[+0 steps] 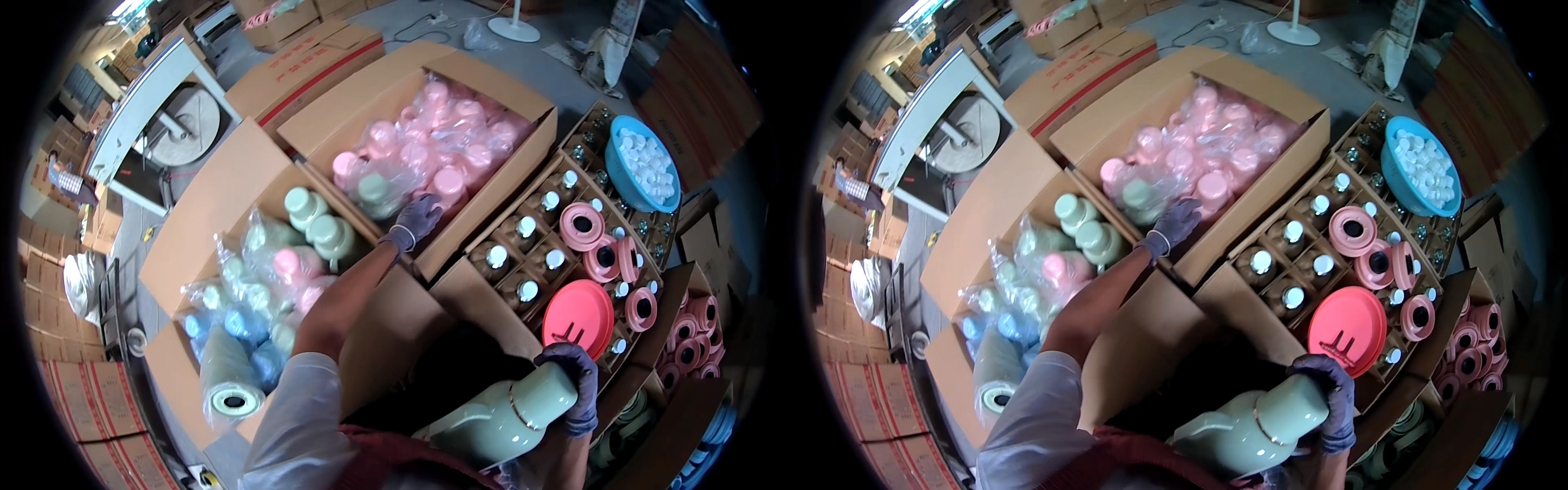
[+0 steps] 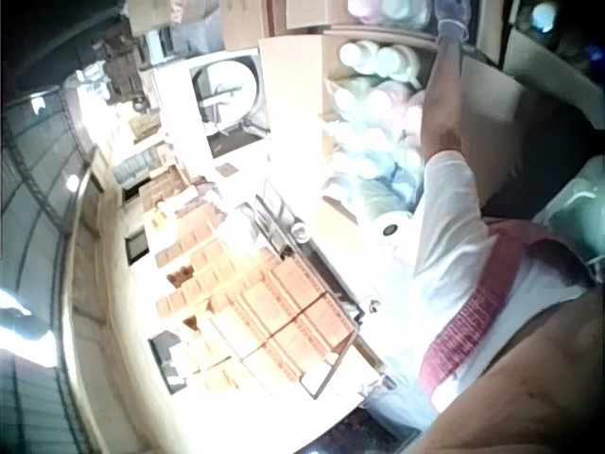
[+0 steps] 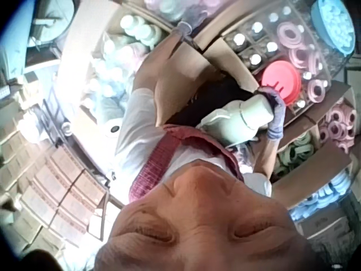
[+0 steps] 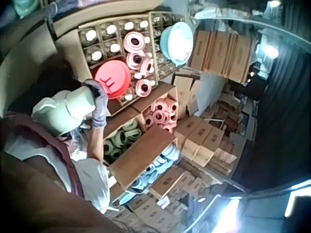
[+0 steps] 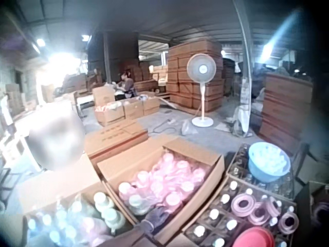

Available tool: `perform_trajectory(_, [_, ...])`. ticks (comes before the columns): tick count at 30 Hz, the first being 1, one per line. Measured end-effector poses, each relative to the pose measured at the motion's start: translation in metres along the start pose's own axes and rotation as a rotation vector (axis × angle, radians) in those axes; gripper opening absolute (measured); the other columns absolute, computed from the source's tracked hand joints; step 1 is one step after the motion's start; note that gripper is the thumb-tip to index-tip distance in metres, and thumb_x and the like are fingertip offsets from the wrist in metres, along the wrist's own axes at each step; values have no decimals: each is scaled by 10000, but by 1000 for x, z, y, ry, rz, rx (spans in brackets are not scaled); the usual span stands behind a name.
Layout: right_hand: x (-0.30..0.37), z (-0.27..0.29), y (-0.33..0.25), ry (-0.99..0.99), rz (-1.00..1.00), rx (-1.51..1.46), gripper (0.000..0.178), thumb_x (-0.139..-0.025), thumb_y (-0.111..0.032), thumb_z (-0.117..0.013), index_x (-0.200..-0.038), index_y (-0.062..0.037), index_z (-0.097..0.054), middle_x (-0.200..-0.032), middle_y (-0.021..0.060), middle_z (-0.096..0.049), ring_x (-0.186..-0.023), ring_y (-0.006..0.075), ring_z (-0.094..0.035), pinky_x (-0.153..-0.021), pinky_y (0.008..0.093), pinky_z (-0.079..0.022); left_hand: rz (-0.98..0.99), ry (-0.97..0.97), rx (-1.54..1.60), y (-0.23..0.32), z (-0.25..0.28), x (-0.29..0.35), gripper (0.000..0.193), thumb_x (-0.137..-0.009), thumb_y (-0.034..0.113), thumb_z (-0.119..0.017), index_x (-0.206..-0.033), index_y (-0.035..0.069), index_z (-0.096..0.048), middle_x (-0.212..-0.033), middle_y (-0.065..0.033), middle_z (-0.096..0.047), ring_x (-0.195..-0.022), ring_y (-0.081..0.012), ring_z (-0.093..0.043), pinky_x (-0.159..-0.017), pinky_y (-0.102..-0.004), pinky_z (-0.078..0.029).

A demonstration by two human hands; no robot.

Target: The person assembles thermos flasks by inserting inner metal liners into plastic outer shells, screwing on lids, and placing the completed units into plastic bags. The person handles both green and pink thermos components, repeatedly picking up parts from surrounding cardboard boxes and packaging the finished items.

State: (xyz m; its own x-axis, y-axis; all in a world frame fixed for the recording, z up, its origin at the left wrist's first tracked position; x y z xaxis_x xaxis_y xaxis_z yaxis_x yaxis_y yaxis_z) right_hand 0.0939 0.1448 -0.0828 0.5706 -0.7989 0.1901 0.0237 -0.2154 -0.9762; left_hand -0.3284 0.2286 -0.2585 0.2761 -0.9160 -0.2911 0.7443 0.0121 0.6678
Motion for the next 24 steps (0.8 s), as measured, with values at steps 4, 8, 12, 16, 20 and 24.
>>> perform_trajectory(4, [-2, 29, 16, 122, -45, 40, 782, -816, -639, -624, -1152, 67, -583, -1057, 156, -673, -984, 243, -656, -919, 362, -504, 296, 49, -60, -50, -26, -63, 454, -887, 293, -590, -1228, -6, -580, -1192, -215, -606, -1125, -375, -574, -919, -434, -486])
perform_trajectory(8, [8, 50, 55, 142, -29, -90, 581, -859, -467, -625, -1099, 62, -600, -1000, 127, -667, -934, 202, -638, -876, 328, -495, 404, 203, -446, -65, -2, -125, 530, -886, 317, -586, -1296, -13, -526, -1338, -207, -513, -1224, -369, -503, -967, -456, -453])
perform_trajectory(12, [14, 57, 86, 170, -143, -31, 425, -833, -292, -548, -1066, 56, -623, -986, 109, -663, -927, 189, -626, -880, 317, -486, 607, -213, -1167, -95, 1, -139, 470, -868, 285, -584, -1277, 52, -577, -1300, -151, -560, -1219, -304, -520, -963, -457, -442])
perform_trajectory(16, [-2, 58, 98, 124, -202, -111, 409, -845, -200, -610, -1156, 65, -589, -1042, 117, -650, -963, 188, -620, -915, 330, -477, 568, -309, -1070, -122, 25, -118, 383, -885, 312, -584, -1206, 111, -639, -1073, -119, -690, -933, -290, -682, -906, -500, -464])
perform_trajectory(20, [-37, 59, 68, 87, -219, -30, 372, -824, -64, -563, -1176, 52, -589, -1063, 88, -634, -1000, 164, -594, -913, 293, -466, 258, 231, -725, -21, 87, -137, 172, -909, 177, -536, -928, 48, -647, -922, -118, -697, -859, -310, -673, -775, -426, -510])
perform_trajectory(24, [-116, 41, 24, 27, 131, 294, 514, -797, -116, -701, -1276, -6, -551, -1204, 95, -579, -1072, 186, -567, -944, 333, -462, -190, -62, 516, 170, 101, -123, 189, -858, 79, -617, -1022, -12, -644, -973, -124, -661, -897, -279, -632, -841, -350, -509])
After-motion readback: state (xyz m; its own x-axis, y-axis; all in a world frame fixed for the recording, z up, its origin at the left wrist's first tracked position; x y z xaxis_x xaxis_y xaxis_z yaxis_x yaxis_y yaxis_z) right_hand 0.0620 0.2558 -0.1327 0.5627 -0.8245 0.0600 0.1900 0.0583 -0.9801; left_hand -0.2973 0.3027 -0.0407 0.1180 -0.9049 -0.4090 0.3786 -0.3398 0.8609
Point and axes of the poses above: each hand's wrist, its own x-axis away from the middle knuckle, its own z-axis out of the back of the hand, y = z × x, the point moved 9 cm from there along -x, towards the middle knuckle
